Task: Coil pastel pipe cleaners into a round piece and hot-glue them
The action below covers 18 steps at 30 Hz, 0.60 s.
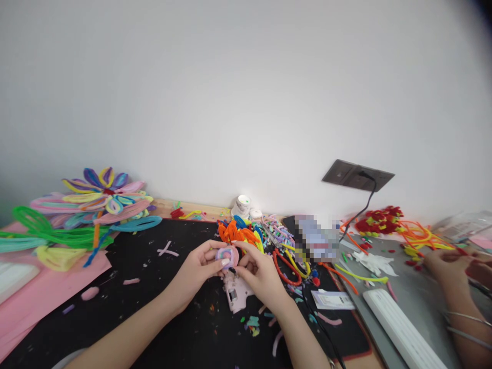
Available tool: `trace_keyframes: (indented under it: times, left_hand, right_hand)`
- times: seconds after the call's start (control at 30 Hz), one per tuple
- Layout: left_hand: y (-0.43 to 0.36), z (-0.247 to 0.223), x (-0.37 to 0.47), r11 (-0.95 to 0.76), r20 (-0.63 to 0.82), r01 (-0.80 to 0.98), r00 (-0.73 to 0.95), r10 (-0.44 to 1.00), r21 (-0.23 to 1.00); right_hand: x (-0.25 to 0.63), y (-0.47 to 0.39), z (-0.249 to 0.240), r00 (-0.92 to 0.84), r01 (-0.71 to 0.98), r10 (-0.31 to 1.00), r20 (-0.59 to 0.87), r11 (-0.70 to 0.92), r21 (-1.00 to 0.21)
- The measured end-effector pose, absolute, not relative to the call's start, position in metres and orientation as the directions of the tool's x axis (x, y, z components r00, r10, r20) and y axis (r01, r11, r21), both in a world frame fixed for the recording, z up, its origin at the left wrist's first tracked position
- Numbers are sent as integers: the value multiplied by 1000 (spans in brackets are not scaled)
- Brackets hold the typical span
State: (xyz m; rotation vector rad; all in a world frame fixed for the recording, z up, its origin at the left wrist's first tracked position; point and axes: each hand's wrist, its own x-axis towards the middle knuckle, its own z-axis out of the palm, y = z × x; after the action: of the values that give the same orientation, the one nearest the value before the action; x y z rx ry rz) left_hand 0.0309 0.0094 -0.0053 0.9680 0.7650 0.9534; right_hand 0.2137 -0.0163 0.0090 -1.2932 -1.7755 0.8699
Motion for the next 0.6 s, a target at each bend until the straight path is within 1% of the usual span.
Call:
trace_keyframes:
  times: [0.23, 0.6]
  left_hand:
    - [11, -8, 31, 262, -111, -325, 417, 902, 909]
    - [10, -10, 31, 266, -115, -320, 422, 899, 909]
  right_hand:
    - [214, -17, 7, -187, 420, 965, 185, 248, -873]
    - [214, -18, 12, -230, 442, 949, 216, 299, -846]
